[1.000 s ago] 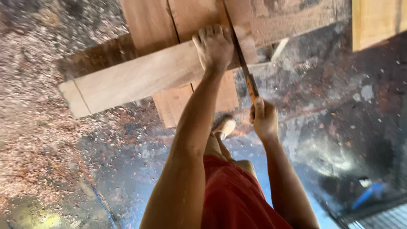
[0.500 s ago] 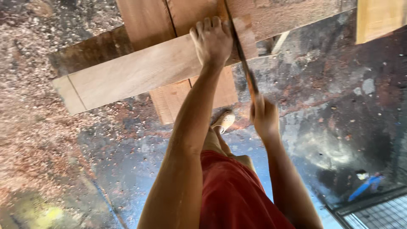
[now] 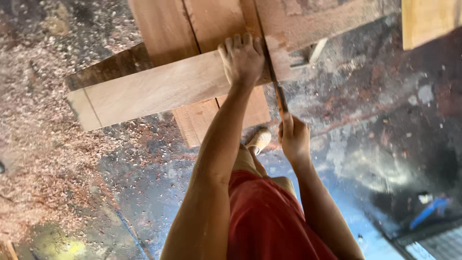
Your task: The person uses a hand saw to cut a plank of wood that is resting on a workbench. They hold the wood steady with their left hand and saw with their right hand. The person briefly walks away to retrieve a tool before returning to continue the cutting task.
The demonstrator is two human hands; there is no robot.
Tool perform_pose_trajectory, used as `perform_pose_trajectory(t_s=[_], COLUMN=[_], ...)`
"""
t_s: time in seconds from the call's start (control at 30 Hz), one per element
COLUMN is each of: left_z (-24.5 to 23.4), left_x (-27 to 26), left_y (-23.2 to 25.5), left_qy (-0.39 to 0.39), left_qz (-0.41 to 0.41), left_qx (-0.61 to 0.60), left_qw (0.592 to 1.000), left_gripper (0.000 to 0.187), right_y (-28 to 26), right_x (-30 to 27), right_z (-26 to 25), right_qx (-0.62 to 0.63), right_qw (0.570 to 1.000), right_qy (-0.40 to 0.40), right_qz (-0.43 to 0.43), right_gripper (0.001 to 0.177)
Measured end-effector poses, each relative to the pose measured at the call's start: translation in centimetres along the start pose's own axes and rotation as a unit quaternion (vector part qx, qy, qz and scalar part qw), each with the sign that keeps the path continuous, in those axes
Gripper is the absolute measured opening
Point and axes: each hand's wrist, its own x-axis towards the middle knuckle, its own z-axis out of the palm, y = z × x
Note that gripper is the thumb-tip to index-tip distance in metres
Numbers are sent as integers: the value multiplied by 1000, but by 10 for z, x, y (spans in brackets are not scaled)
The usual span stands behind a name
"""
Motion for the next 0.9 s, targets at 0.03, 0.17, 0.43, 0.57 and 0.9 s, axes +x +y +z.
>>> perform_pose_trajectory(t_s=[0.03, 0.17, 0.43, 0.57, 0.9], left_z=[0, 0, 41, 28, 37], left_x=[-2, -8, -5, -3, 4], left_y=[2, 1, -5, 11, 1], left_qy=[13, -55, 79, 0, 43], left_qz=[0, -16, 61, -15, 18], left_qx=[4, 12, 61, -9, -20], left_qw=[1000, 998, 993, 1000, 999], left_gripper=[41, 40, 34, 38, 41], right_y=[1, 3, 2, 12, 35], right_x=[-18, -148, 10, -57, 15], right_z=[-5, -61, -14, -34, 0], right_qx=[-22, 56, -39, -11, -232], right_qw=[1000, 988, 999, 994, 973], right_qy=[3, -15, -23, -45, -8], right_qz=[-10, 145, -19, 100, 3], right_gripper=[56, 50, 49, 68, 13])
